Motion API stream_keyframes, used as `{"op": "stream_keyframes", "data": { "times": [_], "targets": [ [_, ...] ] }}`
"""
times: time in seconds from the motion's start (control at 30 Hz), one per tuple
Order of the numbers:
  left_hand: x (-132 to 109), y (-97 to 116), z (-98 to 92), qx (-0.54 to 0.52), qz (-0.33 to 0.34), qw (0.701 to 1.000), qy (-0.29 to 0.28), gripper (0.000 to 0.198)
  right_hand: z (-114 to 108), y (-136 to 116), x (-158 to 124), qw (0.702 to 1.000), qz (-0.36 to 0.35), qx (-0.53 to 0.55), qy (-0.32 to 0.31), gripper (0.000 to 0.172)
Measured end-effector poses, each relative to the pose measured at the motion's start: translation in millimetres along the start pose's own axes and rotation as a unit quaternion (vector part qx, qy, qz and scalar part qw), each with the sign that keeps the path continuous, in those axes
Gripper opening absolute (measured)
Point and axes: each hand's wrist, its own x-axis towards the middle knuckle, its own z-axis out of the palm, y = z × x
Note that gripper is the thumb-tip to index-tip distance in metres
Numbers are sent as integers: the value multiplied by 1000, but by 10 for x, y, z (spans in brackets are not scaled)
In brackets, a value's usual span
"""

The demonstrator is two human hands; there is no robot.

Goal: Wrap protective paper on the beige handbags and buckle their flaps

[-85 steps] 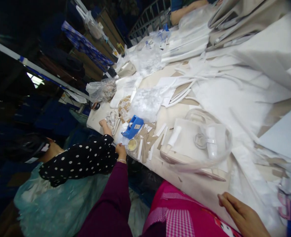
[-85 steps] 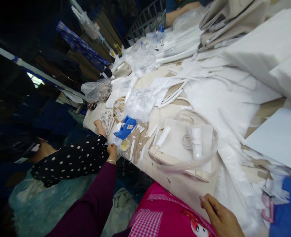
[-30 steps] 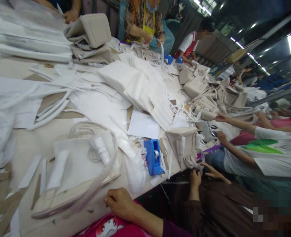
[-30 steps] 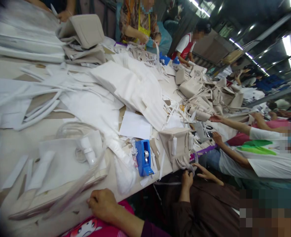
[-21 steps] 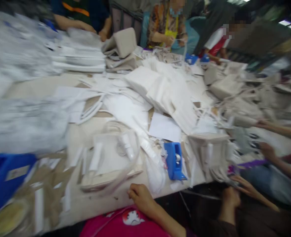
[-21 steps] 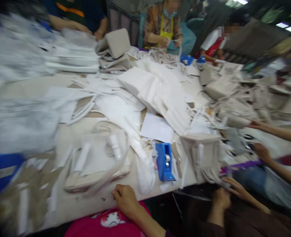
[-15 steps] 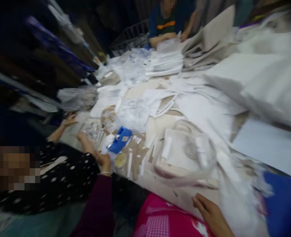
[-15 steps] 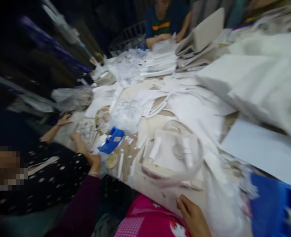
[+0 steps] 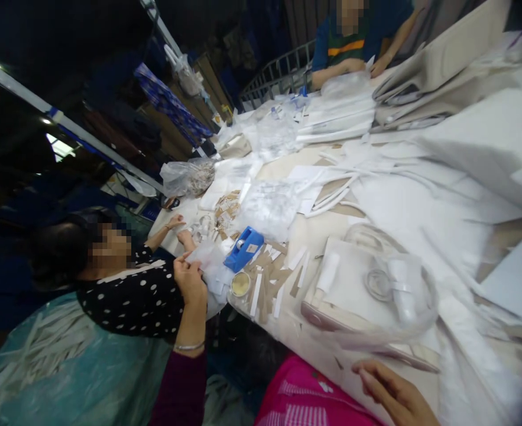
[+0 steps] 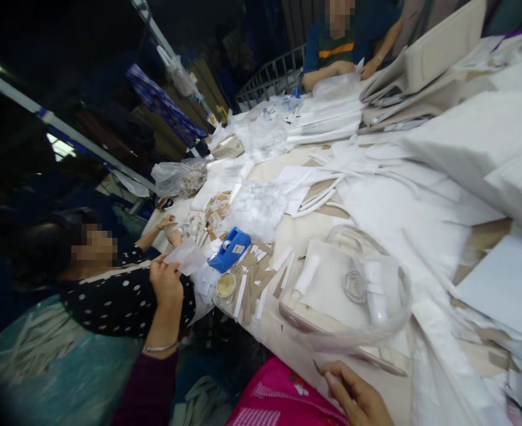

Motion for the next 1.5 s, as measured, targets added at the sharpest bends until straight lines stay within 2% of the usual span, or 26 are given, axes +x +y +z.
{"op": "stream_keyframes", "data": {
  "times": [0.03,0.1,0.2,0.27,0.37,0.47,0.53,0.6,0.7,0.77,0.87,0.93,1.0,1.07,1.1,1.13,1.2,1.23,1.27,1.3,1.37,1.5],
  "targets": [
    [-140,143,97,-84,-5,995,-58,38,41,-79,53,1000,-9,27,1,38],
    [-508,382,389,-178,-49,964,-193,37,116,-258,165,994,-33,97,28,46],
    [-1206,601,879,-218,-147,888,-378,37,148,-562,275,965,-73,230,102,62],
    [-1692,660,1110,-218,-176,835,-474,36,105,-741,279,933,-91,312,155,67],
    [-2307,679,1263,-205,-157,783,-566,33,-24,-854,203,882,-96,420,189,58],
    [-2705,727,1311,-187,-130,740,-633,35,-184,-744,44,848,-93,466,237,46],
    [-2888,806,1356,-151,-103,705,-685,43,-315,-601,-106,850,-94,429,292,39],
    [-3072,903,1429,-96,-54,677,-727,44,-487,-451,-281,868,-106,348,338,31],
    [-3448,1027,1548,-16,25,665,-747,22,-808,-246,-574,898,-119,200,373,18],
    [-3773,1092,1599,11,51,669,-741,19,-1023,-124,-777,907,-107,123,389,12],
    [-4269,1199,1635,3,84,688,-720,20,-1327,54,-1049,908,-79,130,391,8],
    [-4542,1292,1669,-22,120,706,-698,20,-1565,193,-1211,901,-72,192,383,11],
    [-4761,1408,1734,-59,142,730,-665,18,-1883,379,-1412,888,-72,212,401,17],
    [-4962,1533,1833,-103,127,750,-641,17,-2307,634,-1700,862,-69,161,475,21],
    [-5073,1591,1893,-124,106,752,-639,18,-2556,790,-1878,837,-64,115,531,24],
    [-5201,1641,1958,-141,78,747,-645,19,-2820,960,-2070,795,-51,67,601,26],
    [-5529,1706,2096,-163,7,713,-682,21,-3341,1324,-2456,671,18,-32,741,31],
    [-5735,1717,2168,-165,-27,689,-705,22,-3571,1504,-2626,628,81,-77,770,34],
    [-5967,1713,2241,-162,-54,663,-729,23,-3763,1672,-2767,608,133,-106,776,35],
    [-6221,1696,2314,-156,-71,639,-750,23,-3913,1824,-2874,600,165,-120,774,35],
    [-6766,1627,2464,-134,-55,604,-784,20,-4089,2068,-2982,613,200,-129,754,32],
    [-7769,1418,2735,-44,72,580,-810,6,-4172,2342,-2951,636,235,-127,724,16]
  ]
}}
